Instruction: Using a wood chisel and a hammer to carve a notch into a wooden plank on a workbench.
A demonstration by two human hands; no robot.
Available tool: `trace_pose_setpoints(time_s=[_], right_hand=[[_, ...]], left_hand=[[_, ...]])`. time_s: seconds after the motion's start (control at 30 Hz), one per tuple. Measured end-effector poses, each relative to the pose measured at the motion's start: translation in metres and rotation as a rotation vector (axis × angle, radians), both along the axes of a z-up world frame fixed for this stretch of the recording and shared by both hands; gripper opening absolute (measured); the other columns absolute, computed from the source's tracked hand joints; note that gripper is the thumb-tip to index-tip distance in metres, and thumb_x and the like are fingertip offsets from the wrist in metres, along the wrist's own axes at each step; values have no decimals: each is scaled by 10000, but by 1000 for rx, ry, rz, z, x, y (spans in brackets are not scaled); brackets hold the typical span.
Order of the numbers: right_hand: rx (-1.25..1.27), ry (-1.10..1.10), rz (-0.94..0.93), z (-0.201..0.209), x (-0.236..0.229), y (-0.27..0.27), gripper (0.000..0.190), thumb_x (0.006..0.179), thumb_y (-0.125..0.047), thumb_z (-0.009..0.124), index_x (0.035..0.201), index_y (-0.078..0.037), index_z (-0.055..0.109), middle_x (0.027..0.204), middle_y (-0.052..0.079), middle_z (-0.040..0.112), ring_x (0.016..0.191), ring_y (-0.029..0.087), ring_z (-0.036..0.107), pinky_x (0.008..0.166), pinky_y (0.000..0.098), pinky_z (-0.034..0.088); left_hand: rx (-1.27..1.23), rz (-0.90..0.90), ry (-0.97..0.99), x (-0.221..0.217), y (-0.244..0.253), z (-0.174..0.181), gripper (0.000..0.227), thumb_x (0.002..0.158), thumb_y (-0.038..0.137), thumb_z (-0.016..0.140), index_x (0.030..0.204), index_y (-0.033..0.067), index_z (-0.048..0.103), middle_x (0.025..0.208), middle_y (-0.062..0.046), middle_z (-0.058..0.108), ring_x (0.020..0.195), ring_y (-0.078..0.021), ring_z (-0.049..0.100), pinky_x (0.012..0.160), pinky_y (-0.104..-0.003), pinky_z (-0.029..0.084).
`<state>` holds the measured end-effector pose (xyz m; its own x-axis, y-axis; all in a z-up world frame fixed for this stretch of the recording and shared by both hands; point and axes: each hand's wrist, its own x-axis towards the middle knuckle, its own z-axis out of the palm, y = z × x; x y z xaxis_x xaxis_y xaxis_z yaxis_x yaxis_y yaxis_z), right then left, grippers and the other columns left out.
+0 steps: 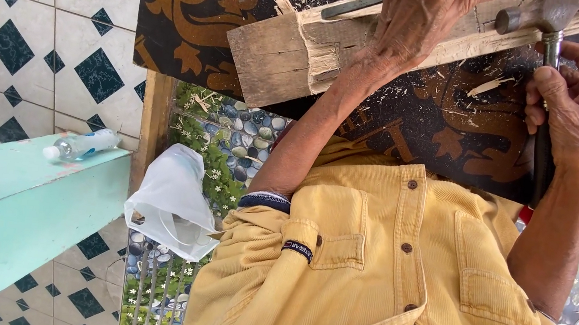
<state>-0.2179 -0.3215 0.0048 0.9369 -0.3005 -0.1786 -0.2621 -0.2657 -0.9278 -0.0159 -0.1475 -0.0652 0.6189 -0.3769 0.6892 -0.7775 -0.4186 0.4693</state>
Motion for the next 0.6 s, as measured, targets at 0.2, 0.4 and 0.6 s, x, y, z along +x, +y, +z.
trace_pose_setpoints(time_s=[0.2, 0.4, 0.6], right_hand=[[-28, 5, -8, 3, 0, 1, 187, 1319, -107, 526, 1445, 22, 477, 914, 101, 518, 601, 115, 429, 510, 234, 415], [24, 51, -63, 4, 2, 2, 220, 1272, -152, 537, 1432, -14, 476, 884, 80, 508, 575, 98, 405, 504, 223, 388], [62, 64, -97, -4, 0, -2, 311, 1233, -235, 582, 1437, -27, 475, 855, 78, 493, 562, 98, 399, 475, 217, 371]], left_hand=[[66, 97, -101, 0, -8, 5, 373, 1040, 482, 441, 832, 182, 517, 583, 80, 307, 467, -62, 295, 431, -278, 302], [75, -32, 115, 8, -18, -14, 671, 938, 799, 398, 1016, 168, 611, 610, 94, 378, 495, -44, 348, 444, -249, 341], [222, -52, 214, -3, -30, -30, 702, 951, 446, 936, 1420, 179, 487, 1324, -43, 713, 1185, -202, 795, 1009, -304, 719]])
